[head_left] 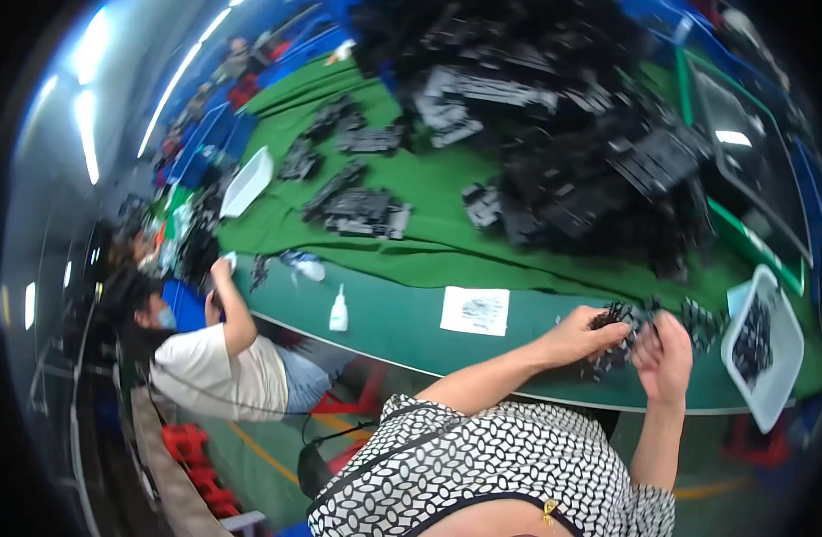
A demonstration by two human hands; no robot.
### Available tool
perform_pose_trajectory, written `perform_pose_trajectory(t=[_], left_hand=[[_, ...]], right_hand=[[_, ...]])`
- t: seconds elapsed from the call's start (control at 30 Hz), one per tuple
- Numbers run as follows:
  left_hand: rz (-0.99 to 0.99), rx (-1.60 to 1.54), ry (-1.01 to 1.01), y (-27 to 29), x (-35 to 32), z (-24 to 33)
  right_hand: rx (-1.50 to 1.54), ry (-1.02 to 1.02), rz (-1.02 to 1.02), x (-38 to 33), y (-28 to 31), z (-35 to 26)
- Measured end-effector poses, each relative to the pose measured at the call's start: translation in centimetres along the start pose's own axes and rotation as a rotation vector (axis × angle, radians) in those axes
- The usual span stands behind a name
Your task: Assembling small black plastic parts onto a larger frame or component at a factory workstation.
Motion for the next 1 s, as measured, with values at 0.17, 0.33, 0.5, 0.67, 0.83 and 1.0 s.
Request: perform_pose_trajectory(t=[0.17, 0.33, 0.5, 0.67, 0.83, 1.0], left_hand=[[0.186, -0.156, -0.104, 0.5, 0.7, -0.5], [0.032, -0.042, -0.128, 0.3, 0.2, -0.1], [0.014, -0.017, -0.196, 0.5, -0.6, 0.9], [0.031, -0.082, -0.175, 0.3, -0.9, 0.6], [-0.077, -0.155, -0.071, -0.6, -0.7, 0.4], [0.013, -0.447, 0.206, 0.4, 0.3, -0.7]], right_hand=[[-0.089, -0.128, -0.104, -0.6, -0.5, -0.2], [-0.195, -0.144, -0.041, 0.7, -0.5, 1.6], [-0.162, -0.127, -0.057, 1.1, -0.2, 1.9], [-0.199, -0.150, -0.077, 0.3, -0.3, 2.7], [-0.097, -0.099, -0.054, -0.8, -0.3, 2.4], [-0.051, -0.135, 0.006, 0.5, -1.5, 2.8]])
Point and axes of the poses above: each hand's wrist, its own x-axis towards the middle knuckle, its own y-axis out of the back of the hand, z = x × y, the point moved 1 cm from there along x, towards the middle knuckle, and after that the axes turned 10 degrees about x, right-handed, at the moved point
